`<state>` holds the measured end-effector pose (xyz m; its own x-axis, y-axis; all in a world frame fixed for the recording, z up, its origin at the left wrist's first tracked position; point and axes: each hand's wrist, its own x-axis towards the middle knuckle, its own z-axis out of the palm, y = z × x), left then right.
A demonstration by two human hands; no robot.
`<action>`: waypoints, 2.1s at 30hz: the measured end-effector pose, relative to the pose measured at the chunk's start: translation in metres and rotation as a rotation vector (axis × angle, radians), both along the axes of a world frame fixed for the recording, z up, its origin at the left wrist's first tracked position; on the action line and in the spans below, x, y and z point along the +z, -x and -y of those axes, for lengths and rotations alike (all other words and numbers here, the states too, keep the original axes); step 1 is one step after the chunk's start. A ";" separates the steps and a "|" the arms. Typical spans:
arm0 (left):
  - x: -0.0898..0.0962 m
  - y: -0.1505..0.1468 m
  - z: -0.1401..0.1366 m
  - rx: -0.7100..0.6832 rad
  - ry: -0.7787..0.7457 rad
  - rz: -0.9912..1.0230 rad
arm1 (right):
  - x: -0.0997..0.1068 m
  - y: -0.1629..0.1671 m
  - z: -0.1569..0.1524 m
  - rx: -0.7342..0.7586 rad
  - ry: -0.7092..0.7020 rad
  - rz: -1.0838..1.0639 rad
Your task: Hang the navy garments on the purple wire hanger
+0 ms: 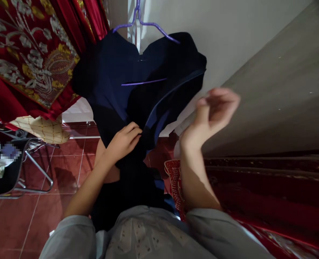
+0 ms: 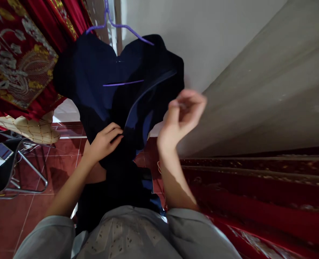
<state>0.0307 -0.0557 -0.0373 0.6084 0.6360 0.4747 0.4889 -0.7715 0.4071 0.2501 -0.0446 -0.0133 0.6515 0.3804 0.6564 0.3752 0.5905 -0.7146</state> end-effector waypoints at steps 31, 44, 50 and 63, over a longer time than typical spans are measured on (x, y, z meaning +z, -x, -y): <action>0.046 0.000 -0.019 -0.192 -0.192 -0.560 | -0.058 0.061 0.057 0.639 0.691 0.019; 0.111 -0.006 -0.075 0.192 -0.446 -0.292 | -0.034 0.040 0.066 0.671 0.696 0.268; 0.160 -0.004 -0.104 0.241 -0.530 -0.208 | -0.048 0.041 0.068 0.830 0.679 0.493; 0.169 0.001 -0.068 0.255 -0.663 -0.446 | 0.076 0.035 -0.042 0.694 0.304 0.400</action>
